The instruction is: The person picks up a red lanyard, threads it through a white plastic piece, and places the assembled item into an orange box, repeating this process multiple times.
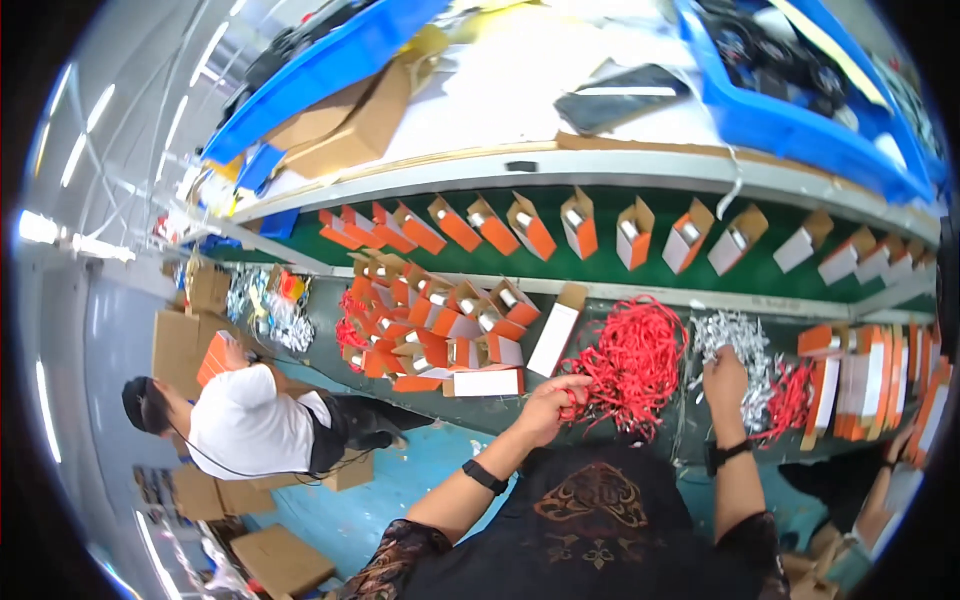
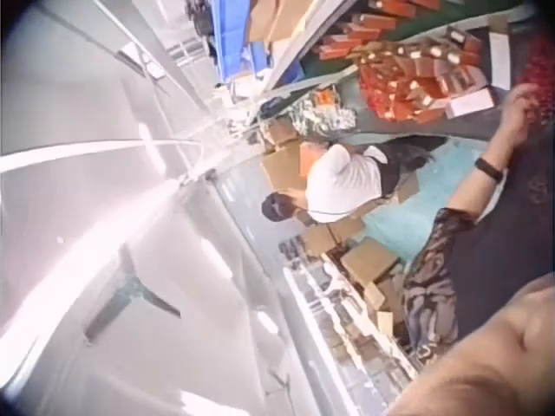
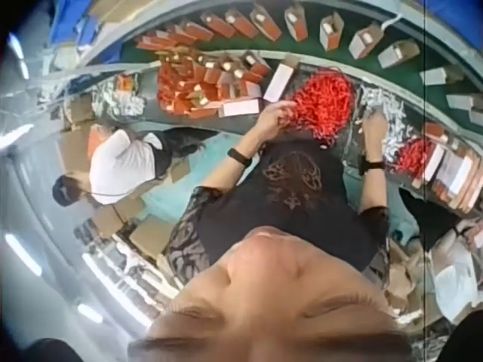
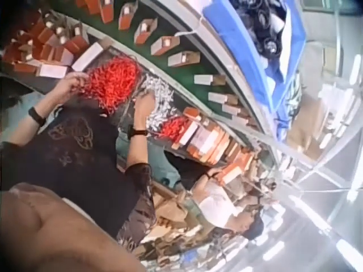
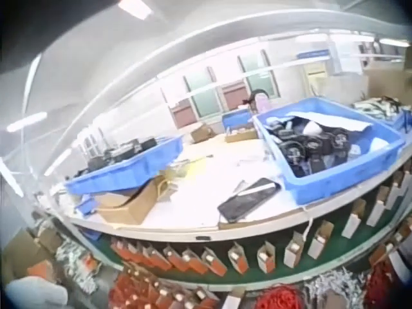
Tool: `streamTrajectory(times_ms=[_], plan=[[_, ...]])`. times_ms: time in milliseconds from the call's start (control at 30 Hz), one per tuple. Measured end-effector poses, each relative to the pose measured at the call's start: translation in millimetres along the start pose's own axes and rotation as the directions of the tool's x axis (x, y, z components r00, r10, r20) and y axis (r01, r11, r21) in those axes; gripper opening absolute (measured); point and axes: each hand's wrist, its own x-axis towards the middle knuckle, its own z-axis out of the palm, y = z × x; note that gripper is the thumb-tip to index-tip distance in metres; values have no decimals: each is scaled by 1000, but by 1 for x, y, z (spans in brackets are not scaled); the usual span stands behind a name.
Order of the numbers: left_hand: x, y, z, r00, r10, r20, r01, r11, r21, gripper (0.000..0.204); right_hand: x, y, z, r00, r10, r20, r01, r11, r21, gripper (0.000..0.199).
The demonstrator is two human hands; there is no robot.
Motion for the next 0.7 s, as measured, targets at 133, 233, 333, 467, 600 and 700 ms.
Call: streamTrajectory(times_ms=[133, 233, 333, 467, 600, 700], plan=[[14, 1, -11, 999, -10, 51, 44, 669, -742, 33, -26, -140, -61, 976, -218, -11, 181, 780, 599, 8], [21, 27, 0, 1000, -22, -6, 8, 593, -805, 22, -44, -228, -56, 876, -480, -38, 409, 700, 586, 7], [19, 52, 2, 993, 116, 18, -51, 561, -826, 10, -46, -275, -27, 634, -770, -73, 751, 591, 293, 21], [20, 91, -26, 943, 86, -322, -313, 559, -767, 33, -47, -323, -24, 588, -794, -158, 789, 519, 329, 23], [16, 170, -104, 913, 138, -383, -389, 577, -718, 40, -36, -315, -12, 642, -748, -167, 717, 509, 476, 23], [19, 263, -169, 804, 227, -550, -560, 601, -571, 44, -27, -292, 1, 757, -647, 91, 554, 710, 434, 21]])
